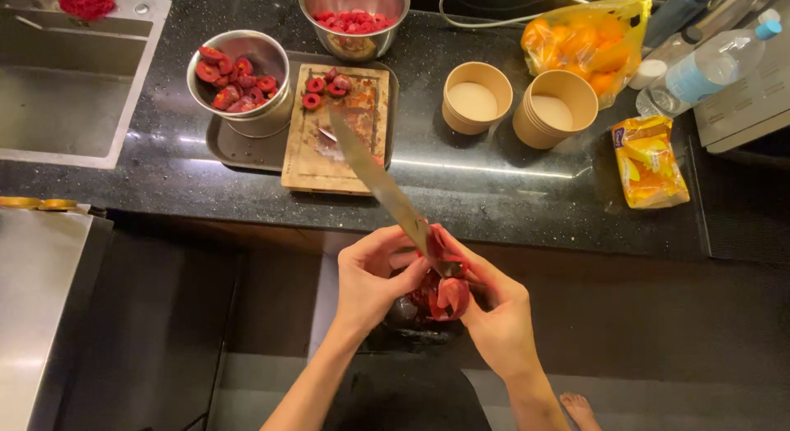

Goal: The recorder slices plums into pieces and sorts raspberries into bowls in a kitchen environment.

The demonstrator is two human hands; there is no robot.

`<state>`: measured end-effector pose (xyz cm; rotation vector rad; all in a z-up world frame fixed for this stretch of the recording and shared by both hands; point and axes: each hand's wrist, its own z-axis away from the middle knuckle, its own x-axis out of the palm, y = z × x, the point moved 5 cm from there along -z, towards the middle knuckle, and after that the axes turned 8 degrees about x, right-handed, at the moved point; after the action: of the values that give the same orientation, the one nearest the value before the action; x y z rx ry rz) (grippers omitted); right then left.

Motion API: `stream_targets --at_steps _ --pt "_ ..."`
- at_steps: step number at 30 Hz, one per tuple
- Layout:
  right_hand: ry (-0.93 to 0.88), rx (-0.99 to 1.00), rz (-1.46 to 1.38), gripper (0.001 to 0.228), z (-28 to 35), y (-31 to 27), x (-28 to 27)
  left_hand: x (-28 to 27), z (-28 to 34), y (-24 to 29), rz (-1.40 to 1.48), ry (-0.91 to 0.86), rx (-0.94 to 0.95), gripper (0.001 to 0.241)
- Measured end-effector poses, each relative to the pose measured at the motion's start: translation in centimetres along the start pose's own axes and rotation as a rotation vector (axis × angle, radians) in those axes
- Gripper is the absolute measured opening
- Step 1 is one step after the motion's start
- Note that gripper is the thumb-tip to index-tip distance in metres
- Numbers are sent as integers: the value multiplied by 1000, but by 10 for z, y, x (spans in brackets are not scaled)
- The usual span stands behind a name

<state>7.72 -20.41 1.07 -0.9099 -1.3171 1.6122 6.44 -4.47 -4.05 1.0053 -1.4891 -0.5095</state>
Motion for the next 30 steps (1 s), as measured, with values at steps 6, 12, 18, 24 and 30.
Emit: stream_targets --at_steps 6,12,18,24,30 --pt "139 84 -61 53 3 33 -28 24 13 -9 -170 -66 32 45" --pt "188 -170 535 55 2 46 -61 -35 7 -25 58 317 -80 42" --pt "131 -60 896 51 -2 125 -88 -99 32 -45 40 512 -123 38" --pt "207 52 895 57 -2 104 -101 -124 53 -31 -181 591 -129 40" --pt "370 -41 595 70 -28 70 -97 -138 18 -45 -75 532 -162 41"
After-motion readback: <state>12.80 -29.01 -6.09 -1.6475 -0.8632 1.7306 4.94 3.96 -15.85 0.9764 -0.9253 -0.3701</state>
